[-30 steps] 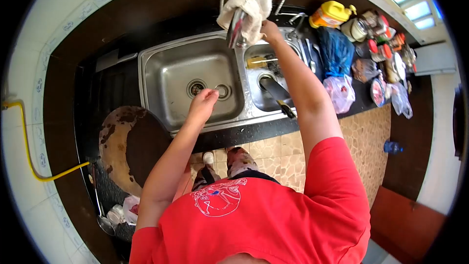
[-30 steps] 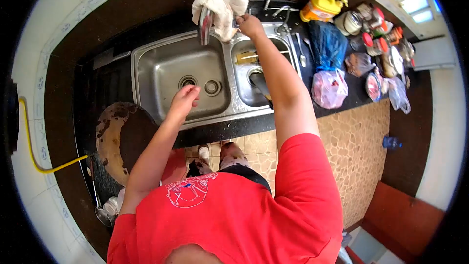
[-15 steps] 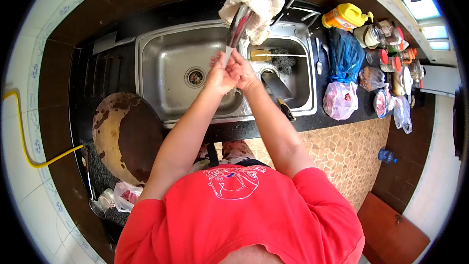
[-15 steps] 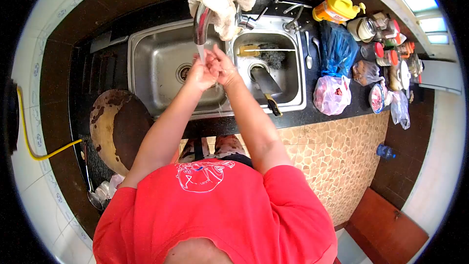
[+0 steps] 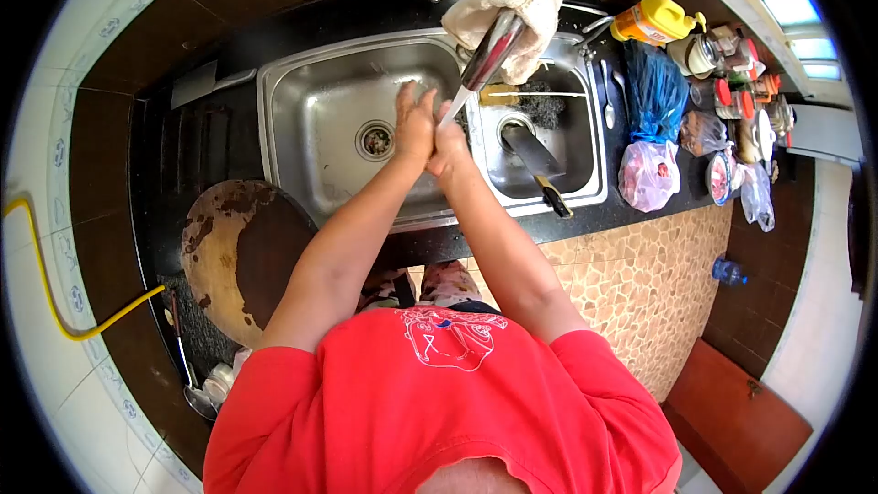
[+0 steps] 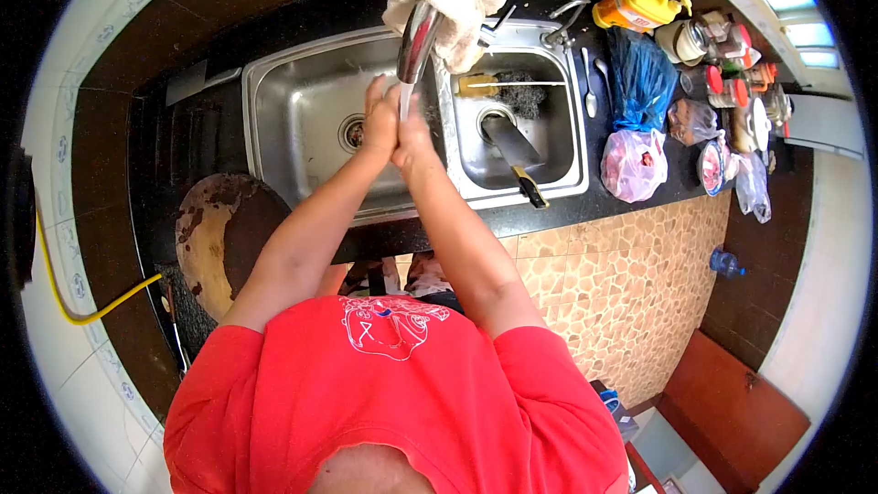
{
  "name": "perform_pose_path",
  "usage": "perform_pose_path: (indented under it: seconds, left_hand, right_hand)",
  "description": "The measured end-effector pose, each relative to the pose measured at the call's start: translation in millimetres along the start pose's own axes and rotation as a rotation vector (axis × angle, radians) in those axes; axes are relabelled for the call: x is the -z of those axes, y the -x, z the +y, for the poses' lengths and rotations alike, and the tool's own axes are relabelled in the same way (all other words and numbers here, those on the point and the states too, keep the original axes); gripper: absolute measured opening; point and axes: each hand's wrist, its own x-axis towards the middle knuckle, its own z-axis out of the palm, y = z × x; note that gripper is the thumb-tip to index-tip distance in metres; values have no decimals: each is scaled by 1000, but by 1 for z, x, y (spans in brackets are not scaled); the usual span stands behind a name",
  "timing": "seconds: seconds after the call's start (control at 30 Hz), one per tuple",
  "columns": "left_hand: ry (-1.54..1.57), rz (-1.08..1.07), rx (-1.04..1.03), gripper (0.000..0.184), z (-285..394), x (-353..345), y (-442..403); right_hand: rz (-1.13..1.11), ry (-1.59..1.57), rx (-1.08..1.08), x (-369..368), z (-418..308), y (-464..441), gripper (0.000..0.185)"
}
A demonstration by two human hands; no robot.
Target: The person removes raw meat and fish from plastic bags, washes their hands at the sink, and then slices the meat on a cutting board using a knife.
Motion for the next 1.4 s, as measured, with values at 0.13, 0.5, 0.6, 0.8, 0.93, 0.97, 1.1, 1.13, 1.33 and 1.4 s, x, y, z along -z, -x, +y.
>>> perform_pose_path:
  seconds: [0.13,0.5,0.6,0.8,0.93,0.97,1.1,1.13,1.33,1.4]
  left_hand:
    - [652,-355,599,36,46,16,1]
    - [644,-507,414,39,40,-1,29]
    - [751,-434,408,33,56,21,29]
    - [981,-336,584,20,20,12,13]
    - [1333,-494,1334,31,8,-1,-10]
    - [1131,-450,1356,33,30,17,-17]
    - [292,-542,317,33,29,26,-5]
    - [290,-544,312,33,37,27,6]
    - [847,-375,389,36,63,41,27]
    - [1115,-394,649,38,64,44,29]
  right_hand:
    - [-203,-304,-194,16,-20,-6,69]
    - [-17,-69,180,44,-9,-16,28]
    - [27,22,222,51,-8,-23,17]
    - [-185,-249,174,12,4,13,17]
    - [16,498,143,7,-23,50,21]
    - [-133,548,156,26,-21,38,31]
    - [-72,230,-5,-5,-43,76,54]
    - [-74,226,-2,-1,-41,67,54]
    - [-406,72,-169,16,-27,25,24]
    - [-240,-35,-114,12,-22,27,19]
